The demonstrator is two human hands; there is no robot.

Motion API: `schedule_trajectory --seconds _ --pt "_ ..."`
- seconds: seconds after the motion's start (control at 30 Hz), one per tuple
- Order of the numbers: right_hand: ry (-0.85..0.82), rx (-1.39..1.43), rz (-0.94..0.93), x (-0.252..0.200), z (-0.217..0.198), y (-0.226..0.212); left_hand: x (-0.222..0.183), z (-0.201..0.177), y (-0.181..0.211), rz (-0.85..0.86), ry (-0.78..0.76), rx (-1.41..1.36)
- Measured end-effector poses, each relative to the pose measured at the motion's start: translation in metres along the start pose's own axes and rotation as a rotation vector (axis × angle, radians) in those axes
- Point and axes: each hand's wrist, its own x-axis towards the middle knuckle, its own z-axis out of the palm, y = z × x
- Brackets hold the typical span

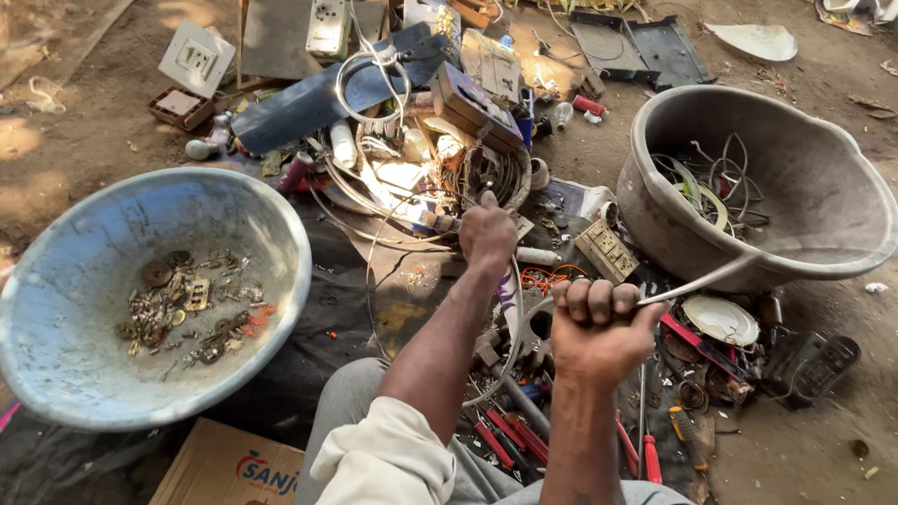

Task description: The person uses a hammer and other tools to break apart and extract copper wiring and metal components from a large gear and various electronic scrap pieces on the ground.

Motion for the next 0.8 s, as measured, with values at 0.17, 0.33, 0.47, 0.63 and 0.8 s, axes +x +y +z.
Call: schedule_trajectory --seconds 0.17,0.33,0.47,0.63,0.8 --pt "0.027 0.070 0.013 -0.010 -0.002 -0.001 0.019 0.022 -0.028 0.052 0.022 -0.058" --pt "0.002 0.206 0.009 0.002 -0.021 -0.014 0.018 0.032 -0.042 0.252 0.098 0.155" --pt "0.084 0.317 -0.037 -0.027 -0.039 -0.029 0.016 0.028 -0.020 0.042 0.017 0.083" --pt "-0.032 0.344 -0.069 -0.054 -0.051 -0.041 0.047 0.020 -0.018 0.067 0.005 0.154" --pt "-0.340 0.392 -0.008 -0.090 -0.080 -0.060 0.101 0.016 -0.025 0.085 0.068 0.339"
